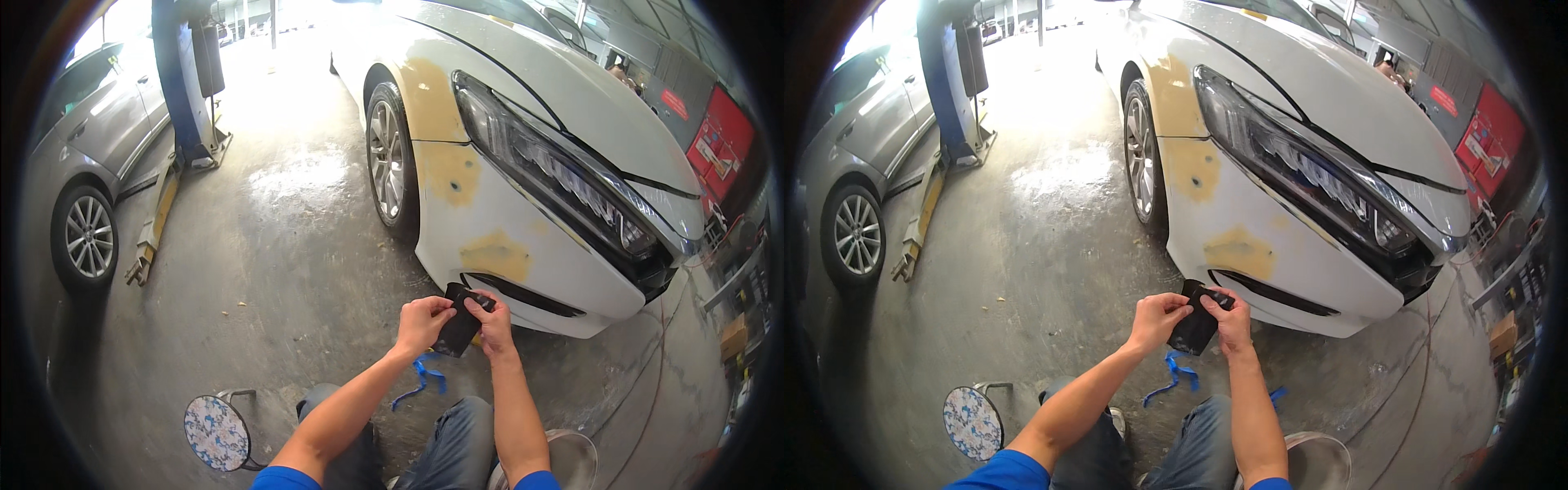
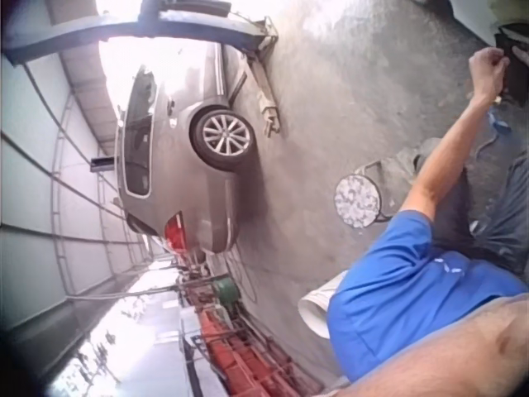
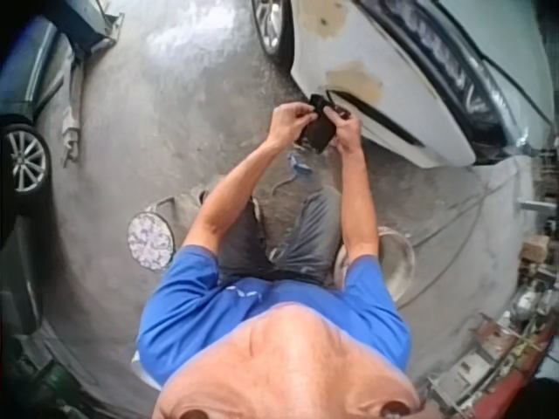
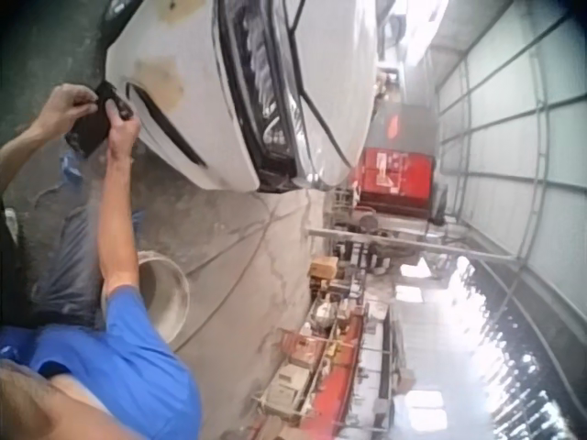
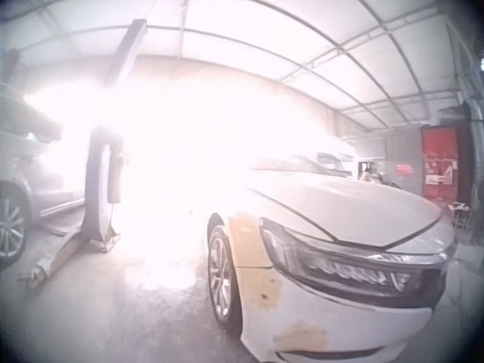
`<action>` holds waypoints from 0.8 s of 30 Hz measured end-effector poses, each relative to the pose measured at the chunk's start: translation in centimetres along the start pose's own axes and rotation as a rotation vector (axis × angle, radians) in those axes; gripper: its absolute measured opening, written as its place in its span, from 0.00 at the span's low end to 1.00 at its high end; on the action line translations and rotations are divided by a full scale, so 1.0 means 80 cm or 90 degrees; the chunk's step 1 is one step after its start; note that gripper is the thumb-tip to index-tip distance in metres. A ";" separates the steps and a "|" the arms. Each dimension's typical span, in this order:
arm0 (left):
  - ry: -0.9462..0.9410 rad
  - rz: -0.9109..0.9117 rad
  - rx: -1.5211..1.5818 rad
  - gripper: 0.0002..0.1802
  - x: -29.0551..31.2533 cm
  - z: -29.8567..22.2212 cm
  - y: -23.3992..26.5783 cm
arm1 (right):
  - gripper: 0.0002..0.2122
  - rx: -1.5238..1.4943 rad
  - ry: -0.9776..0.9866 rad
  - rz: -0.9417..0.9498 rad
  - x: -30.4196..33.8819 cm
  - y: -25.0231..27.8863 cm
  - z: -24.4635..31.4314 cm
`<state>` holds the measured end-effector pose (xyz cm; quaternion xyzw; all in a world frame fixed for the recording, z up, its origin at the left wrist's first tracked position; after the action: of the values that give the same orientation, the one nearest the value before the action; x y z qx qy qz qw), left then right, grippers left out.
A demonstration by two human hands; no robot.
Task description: The person wets a sanding block in a bucket and then sands the front bumper of a white car. They repeatedly dip the sanding block into water and continue sanding different areas of the bumper.
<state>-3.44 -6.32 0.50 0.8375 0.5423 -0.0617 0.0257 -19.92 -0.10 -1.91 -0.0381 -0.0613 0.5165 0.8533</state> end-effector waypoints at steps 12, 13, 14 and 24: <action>-0.022 -0.085 -0.026 0.15 -0.001 0.020 0.001 | 0.27 0.561 0.203 -0.340 0.033 -0.010 0.034; -0.055 -0.103 -0.025 0.15 -0.001 0.012 0.001 | 0.24 0.601 0.230 -0.344 0.039 -0.017 0.037; -0.058 -0.084 -0.005 0.14 0.000 0.008 -0.003 | 0.21 0.640 0.257 -0.348 0.046 -0.021 0.036; -0.145 -0.013 -0.049 0.16 0.002 -0.016 -0.023 | 0.10 -0.192 -0.014 -0.114 0.028 -0.008 -0.025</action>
<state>-4.96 -5.28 1.81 0.8178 0.5464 -0.1359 0.1191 -18.01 1.60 -3.63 -0.1542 -0.1507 0.4237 0.8798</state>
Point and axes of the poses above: each hand's wrist, its own x-axis away from the middle knuckle, its own y-axis out of the back of the hand, z = x × y, the point moved 7 cm from there along -x, towards the middle knuckle, and after that the axes turned 14 degrees about x, right-handed, at the moved point
